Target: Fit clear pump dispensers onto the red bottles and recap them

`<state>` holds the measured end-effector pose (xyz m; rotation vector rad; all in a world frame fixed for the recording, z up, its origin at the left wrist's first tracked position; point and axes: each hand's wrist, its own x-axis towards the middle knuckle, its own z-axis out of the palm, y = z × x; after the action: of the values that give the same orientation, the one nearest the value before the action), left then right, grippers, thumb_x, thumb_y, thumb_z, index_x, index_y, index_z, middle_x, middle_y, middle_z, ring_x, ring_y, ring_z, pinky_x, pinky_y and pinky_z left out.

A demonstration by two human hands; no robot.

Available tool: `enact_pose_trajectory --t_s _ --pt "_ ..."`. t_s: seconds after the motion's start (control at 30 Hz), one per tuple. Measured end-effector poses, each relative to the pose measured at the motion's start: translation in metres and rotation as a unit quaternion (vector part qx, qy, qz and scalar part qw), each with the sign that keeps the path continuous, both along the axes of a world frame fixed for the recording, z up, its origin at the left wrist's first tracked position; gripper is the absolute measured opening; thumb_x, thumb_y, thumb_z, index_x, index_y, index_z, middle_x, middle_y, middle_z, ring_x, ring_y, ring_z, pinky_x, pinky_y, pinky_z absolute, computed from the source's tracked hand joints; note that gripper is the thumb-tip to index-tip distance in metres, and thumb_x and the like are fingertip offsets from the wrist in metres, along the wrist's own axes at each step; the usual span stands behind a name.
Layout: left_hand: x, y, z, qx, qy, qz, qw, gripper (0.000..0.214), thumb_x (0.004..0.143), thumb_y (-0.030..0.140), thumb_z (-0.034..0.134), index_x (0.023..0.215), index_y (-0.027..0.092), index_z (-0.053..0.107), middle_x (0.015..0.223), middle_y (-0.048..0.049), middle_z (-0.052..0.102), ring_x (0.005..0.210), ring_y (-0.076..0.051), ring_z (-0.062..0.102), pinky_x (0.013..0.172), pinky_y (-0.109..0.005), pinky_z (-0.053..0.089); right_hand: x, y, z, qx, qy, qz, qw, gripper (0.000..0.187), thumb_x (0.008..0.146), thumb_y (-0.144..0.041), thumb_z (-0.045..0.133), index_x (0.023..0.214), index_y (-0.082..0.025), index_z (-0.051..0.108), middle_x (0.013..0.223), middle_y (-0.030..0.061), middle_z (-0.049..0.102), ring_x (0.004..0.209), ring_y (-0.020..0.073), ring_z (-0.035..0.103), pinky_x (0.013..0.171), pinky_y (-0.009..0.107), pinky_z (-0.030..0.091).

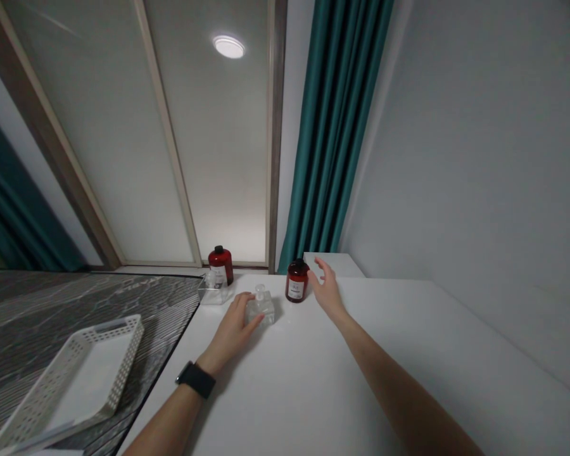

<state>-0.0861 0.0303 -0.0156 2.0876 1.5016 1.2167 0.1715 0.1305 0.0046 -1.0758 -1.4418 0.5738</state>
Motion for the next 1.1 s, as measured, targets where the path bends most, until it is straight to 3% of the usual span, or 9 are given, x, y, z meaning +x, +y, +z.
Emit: enact_pose_trajectory --t_s 0.1,0.23,0.33,0.47,0.63,0.8,0.93,1.1 --pt "0.0 0.0 0.0 -0.011 0.0 -0.002 1.0 0.033 0.091 0.032 0.059 0.121 0.022 0.049 0.126 -0.012 0.055 0.119 -0.029 0.054 0.095 -0.045 0.049 0.001 -0.025 -0.002 0.034 -0.027 -0.016 0.999 0.04 0.089 -0.031 0.051 0.127 -0.019 0.056 0.126 0.0144 0.062 0.12 0.0273 0.054 0.103 0.05 0.042" --pt "0.001 0.0 0.001 -0.019 -0.019 -0.004 1.0 0.035 0.09 0.031 0.06 0.121 0.021 0.05 0.125 -0.012 0.055 0.116 -0.028 0.055 0.089 -0.042 0.053 -0.011 -0.06 -0.016 0.046 -0.075 0.03 0.996 0.038 0.087 -0.02 0.05 0.124 -0.02 0.056 0.105 0.0087 0.07 0.101 0.0245 0.063 0.096 0.047 0.046" --pt "0.001 0.0 0.001 -0.023 -0.037 -0.018 0.999 0.034 0.089 0.032 0.061 0.121 0.021 0.051 0.126 -0.0116 0.054 0.113 -0.027 0.056 0.085 -0.039 0.054 -0.02 -0.078 -0.026 0.048 -0.117 0.071 0.989 0.043 0.082 -0.015 0.053 0.125 -0.022 0.056 0.107 0.0078 0.07 0.103 0.0257 0.063 0.097 0.048 0.046" --pt "0.004 -0.002 -0.001 -0.028 -0.043 -0.043 0.998 0.036 0.088 0.031 0.064 0.121 0.022 0.051 0.127 -0.0106 0.054 0.111 -0.026 0.057 0.085 -0.038 0.054 -0.025 -0.094 -0.03 0.04 -0.211 0.128 0.968 0.052 0.085 -0.015 0.053 0.136 -0.024 0.047 0.126 0.0105 0.064 0.116 0.0269 0.059 0.103 0.052 0.043" --pt "0.018 -0.012 0.001 -0.046 -0.062 -0.1 0.992 0.043 0.087 0.031 0.067 0.125 0.023 0.049 0.126 -0.0098 0.056 0.11 -0.025 0.059 0.087 -0.039 0.054 -0.025 -0.102 -0.028 0.01 -0.217 0.155 0.964 0.075 0.083 -0.018 0.064 0.15 -0.026 0.029 0.143 0.0126 0.052 0.132 0.0286 0.048 0.112 0.054 0.036" --pt "0.029 -0.021 0.004 -0.056 -0.068 -0.146 0.985 0.044 0.087 0.034 0.069 0.125 0.023 0.05 0.128 -0.01 0.057 0.11 -0.025 0.06 0.09 -0.039 0.054 -0.017 -0.098 -0.032 -0.039 -0.189 0.212 0.958 0.089 0.081 -0.022 0.072 0.154 -0.031 0.022 0.149 0.0107 0.047 0.137 0.0268 0.044 0.114 0.052 0.035" --pt "0.031 -0.023 0.004 -0.055 -0.062 -0.154 0.985 0.043 0.087 0.031 0.068 0.126 0.023 0.05 0.129 -0.0106 0.056 0.116 -0.027 0.058 0.095 -0.042 0.052 -0.012 -0.095 -0.032 -0.048 -0.17 0.256 0.95 0.088 0.079 -0.021 0.075 0.152 -0.032 0.028 0.15 0.0106 0.045 0.138 0.027 0.044 0.111 0.05 0.04" --pt "0.033 -0.025 0.007 -0.069 -0.05 -0.164 0.983 0.045 0.089 0.03 0.066 0.129 0.023 0.047 0.133 -0.012 0.053 0.118 -0.027 0.056 0.097 -0.044 0.053 -0.01 -0.099 -0.022 -0.043 -0.166 0.255 0.952 0.083 0.076 -0.019 0.078 0.148 -0.029 0.037 0.145 0.0109 0.051 0.133 0.0277 0.048 0.109 0.049 0.042"
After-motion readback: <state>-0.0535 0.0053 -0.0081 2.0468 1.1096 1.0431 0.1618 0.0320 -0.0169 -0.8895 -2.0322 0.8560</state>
